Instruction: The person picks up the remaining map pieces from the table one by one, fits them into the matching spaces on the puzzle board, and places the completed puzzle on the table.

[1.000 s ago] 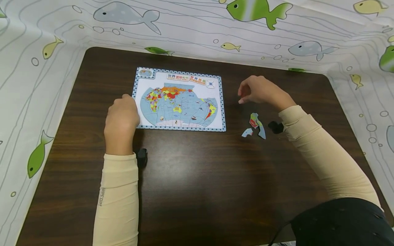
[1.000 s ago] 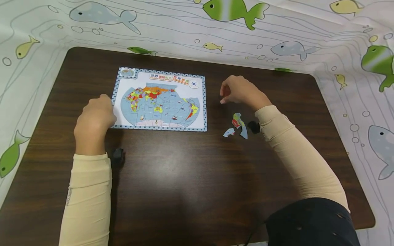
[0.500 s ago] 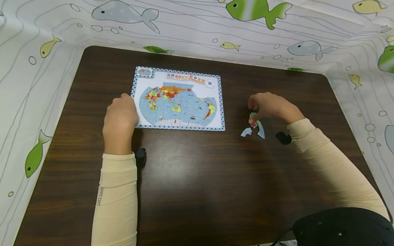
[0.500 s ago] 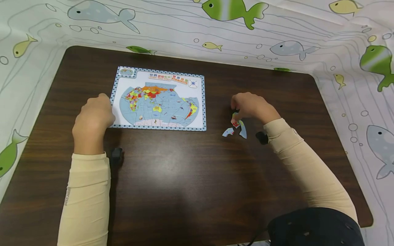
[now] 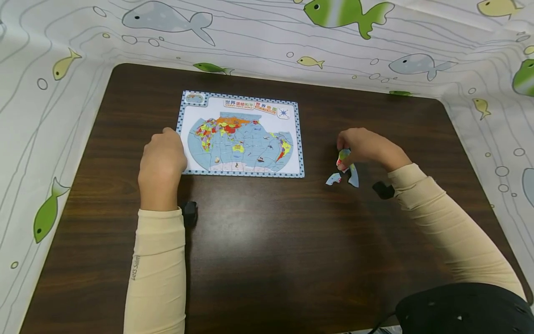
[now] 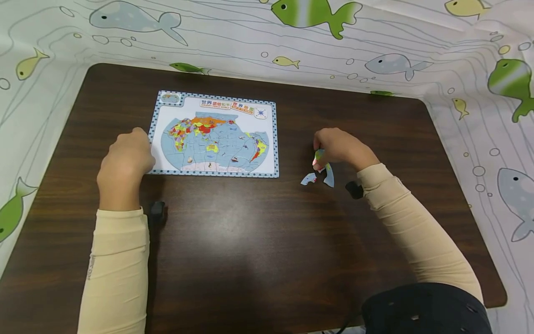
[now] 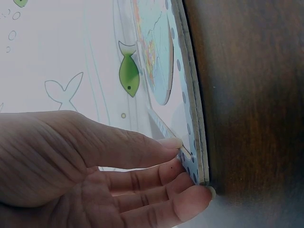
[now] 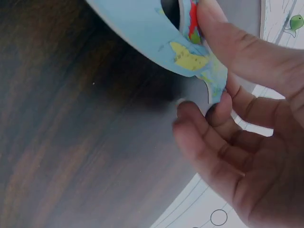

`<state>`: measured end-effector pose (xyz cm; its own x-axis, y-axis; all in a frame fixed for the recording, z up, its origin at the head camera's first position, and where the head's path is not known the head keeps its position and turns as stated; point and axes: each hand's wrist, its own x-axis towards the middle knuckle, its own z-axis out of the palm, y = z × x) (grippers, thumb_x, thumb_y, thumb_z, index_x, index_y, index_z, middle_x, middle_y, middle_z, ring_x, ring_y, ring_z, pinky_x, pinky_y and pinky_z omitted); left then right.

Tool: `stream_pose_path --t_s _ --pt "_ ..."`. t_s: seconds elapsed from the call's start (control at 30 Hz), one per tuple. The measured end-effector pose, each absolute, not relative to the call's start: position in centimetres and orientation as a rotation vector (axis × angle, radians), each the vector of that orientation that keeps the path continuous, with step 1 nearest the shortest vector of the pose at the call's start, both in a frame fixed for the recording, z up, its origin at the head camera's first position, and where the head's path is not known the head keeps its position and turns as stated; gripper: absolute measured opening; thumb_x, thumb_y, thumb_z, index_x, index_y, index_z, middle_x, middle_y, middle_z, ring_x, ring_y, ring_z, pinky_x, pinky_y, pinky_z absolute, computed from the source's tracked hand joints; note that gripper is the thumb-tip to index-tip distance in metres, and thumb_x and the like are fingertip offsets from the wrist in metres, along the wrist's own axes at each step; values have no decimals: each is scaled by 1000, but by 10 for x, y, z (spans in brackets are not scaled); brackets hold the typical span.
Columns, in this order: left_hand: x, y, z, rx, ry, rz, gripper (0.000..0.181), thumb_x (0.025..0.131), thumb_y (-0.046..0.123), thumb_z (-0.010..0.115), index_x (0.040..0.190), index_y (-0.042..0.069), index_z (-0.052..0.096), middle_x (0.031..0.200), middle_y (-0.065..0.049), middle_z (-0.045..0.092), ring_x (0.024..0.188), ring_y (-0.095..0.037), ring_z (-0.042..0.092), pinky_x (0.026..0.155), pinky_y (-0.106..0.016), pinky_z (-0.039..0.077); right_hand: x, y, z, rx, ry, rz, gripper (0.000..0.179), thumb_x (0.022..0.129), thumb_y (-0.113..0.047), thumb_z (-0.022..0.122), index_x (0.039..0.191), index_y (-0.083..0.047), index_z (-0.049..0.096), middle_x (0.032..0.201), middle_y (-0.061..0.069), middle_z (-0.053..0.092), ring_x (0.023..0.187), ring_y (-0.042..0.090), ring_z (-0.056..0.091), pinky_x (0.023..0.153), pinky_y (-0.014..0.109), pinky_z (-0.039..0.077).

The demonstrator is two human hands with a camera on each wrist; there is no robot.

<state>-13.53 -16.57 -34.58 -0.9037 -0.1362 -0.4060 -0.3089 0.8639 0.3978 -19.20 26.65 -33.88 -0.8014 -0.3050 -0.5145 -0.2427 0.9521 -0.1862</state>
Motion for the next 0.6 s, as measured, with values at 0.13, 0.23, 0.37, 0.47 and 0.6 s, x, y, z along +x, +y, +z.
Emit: stream_pose_path --t_s 0.13,0.23,0.37,0.47,0.6 --pt "-136 -165 -347 -329 2674 648 62 93 0 63 144 -24 36 113 -41 54 94 -50 57 71 -52 57 -193 265 -339 -406 2550 -186 46 85 -14 91 117 6 67 118 24 68 107 37 64 97 58 55" --pt "-136 -165 -348 -325 2683 639 63 93 0 63 144 -24 35 112 -41 55 93 -50 58 72 -53 58 -195 263 -341 -423 2579 -213 43 85 -10 91 117 5 66 115 24 69 100 35 64 91 54 57" --pt "-136 -165 -347 -324 2688 643 62 93 -1 63 143 -24 36 111 -40 54 92 -49 58 70 -51 57 -196 261 -341 -430 2635 -256 37 84 -4 89 112 0 66 112 23 71 91 32 62 79 47 56" --pt "-136 -166 -347 -323 2688 647 61 93 -1 63 143 -24 36 112 -40 53 93 -49 57 70 -50 56 -198 259 -341 -403 2654 -298 33 86 0 86 112 -2 66 114 23 72 91 32 64 78 45 59" --pt "-136 -166 -347 -330 2679 651 63 93 -1 63 144 -24 35 113 -40 53 95 -50 56 72 -52 56 -198 257 -340 -385 2667 -348 30 90 4 81 116 -3 69 116 24 75 93 34 68 82 47 63"
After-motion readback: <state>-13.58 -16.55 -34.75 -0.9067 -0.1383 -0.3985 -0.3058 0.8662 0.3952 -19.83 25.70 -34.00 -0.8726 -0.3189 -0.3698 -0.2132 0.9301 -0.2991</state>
